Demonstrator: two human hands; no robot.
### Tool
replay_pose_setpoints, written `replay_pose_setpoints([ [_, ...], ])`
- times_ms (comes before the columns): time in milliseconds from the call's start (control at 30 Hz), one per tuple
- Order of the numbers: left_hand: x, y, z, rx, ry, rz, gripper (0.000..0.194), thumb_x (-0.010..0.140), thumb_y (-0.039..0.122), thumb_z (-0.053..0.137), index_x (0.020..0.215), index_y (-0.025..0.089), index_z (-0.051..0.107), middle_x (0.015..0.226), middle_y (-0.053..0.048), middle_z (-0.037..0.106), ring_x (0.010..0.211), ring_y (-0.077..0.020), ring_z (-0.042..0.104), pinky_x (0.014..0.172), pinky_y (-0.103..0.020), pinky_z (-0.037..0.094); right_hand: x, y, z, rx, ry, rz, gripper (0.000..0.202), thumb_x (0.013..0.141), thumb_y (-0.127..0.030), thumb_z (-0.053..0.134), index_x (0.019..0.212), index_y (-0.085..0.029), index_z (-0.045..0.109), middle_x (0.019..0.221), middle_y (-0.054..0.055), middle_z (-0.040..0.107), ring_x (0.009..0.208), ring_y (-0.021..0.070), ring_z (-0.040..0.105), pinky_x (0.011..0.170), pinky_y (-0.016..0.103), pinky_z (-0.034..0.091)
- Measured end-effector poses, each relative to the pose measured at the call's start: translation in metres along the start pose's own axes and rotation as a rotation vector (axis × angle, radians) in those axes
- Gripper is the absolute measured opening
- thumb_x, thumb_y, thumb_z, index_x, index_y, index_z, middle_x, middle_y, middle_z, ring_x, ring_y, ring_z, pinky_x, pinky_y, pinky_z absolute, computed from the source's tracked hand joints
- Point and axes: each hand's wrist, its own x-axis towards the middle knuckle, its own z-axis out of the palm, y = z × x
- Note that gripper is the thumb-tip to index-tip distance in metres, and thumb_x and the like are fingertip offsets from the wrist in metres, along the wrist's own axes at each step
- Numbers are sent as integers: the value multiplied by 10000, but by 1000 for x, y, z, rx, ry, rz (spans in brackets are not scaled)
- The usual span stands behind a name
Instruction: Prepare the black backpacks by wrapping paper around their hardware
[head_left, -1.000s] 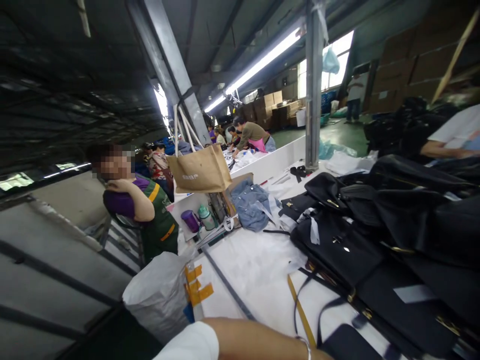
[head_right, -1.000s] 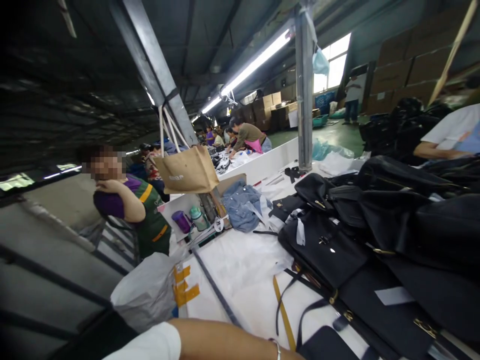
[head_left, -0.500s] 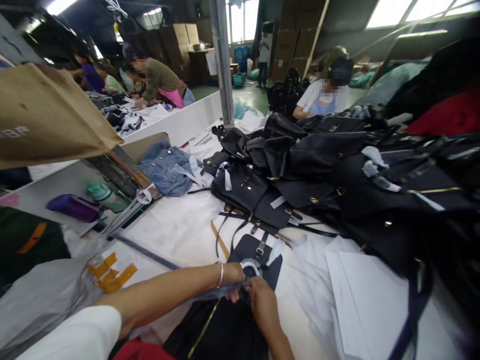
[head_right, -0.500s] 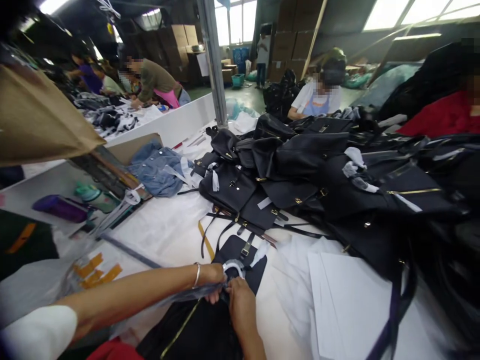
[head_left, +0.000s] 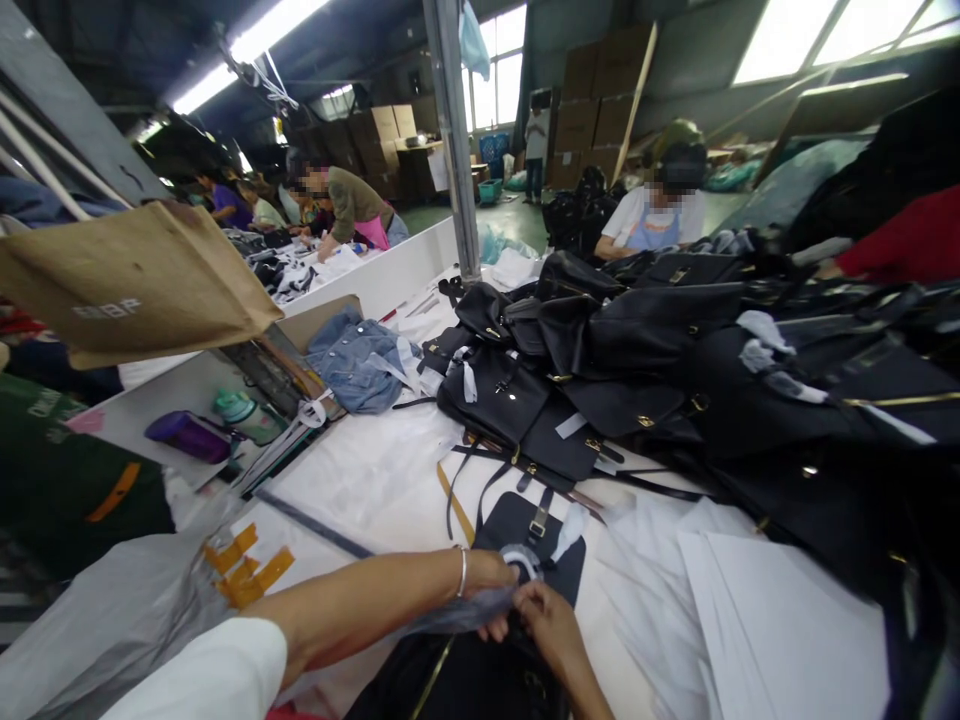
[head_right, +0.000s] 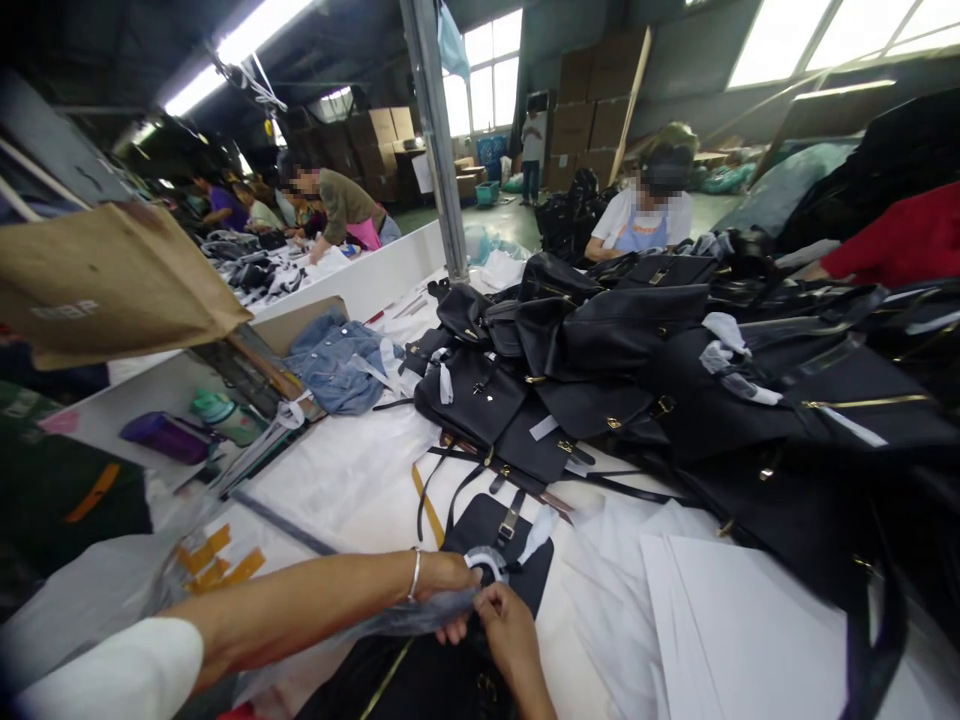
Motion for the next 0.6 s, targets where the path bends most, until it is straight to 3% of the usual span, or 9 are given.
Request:
replay_pose_setpoints([
  [133,0,-14,-12,0,-59,27,721,937,476,-34,832,130,589,522,-102,636,519,-257,670,605,-446,570,-4,-19,0,-299,105,91,200,872,-265,414,776,-198,577,848,55,667,788,190,649,681,262,441],
  [233,-3,-29,-21,-4,-119,77,566,934,528,214,804,133,597,631,-128,697,615,-276,703,679,-476,570,-10,-35,2,-479,151,123,217,891,-216,389,933,-173,598,963,106,663,849,201,657,661,258,421],
  [367,-3,-44,-27,-27,-165,180,330,737,476,659,772,156,585,686,-98,727,622,-281,707,670,-486,570,-8,-30,-3,-417,132,93,199,882,-225,405,872,-187,600,860,68,690,796,202,658,641,259,407],
  [500,1,-52,-30,-46,-209,235,312,630,400,760,745,165,589,630,-59,715,579,-276,697,631,-483,569,-3,-11,-11,-210,35,173,195,861,-252,441,705,-197,545,669,12,673,664,170,642,613,235,404],
  [600,5,-56,-32,-36,-234,253,295,600,364,777,738,163,611,621,-46,711,575,-269,694,618,-467,571,-8,-10,-7,-344,76,118,160,863,-213,426,804,-181,572,747,38,684,711,184,650,617,242,402],
])
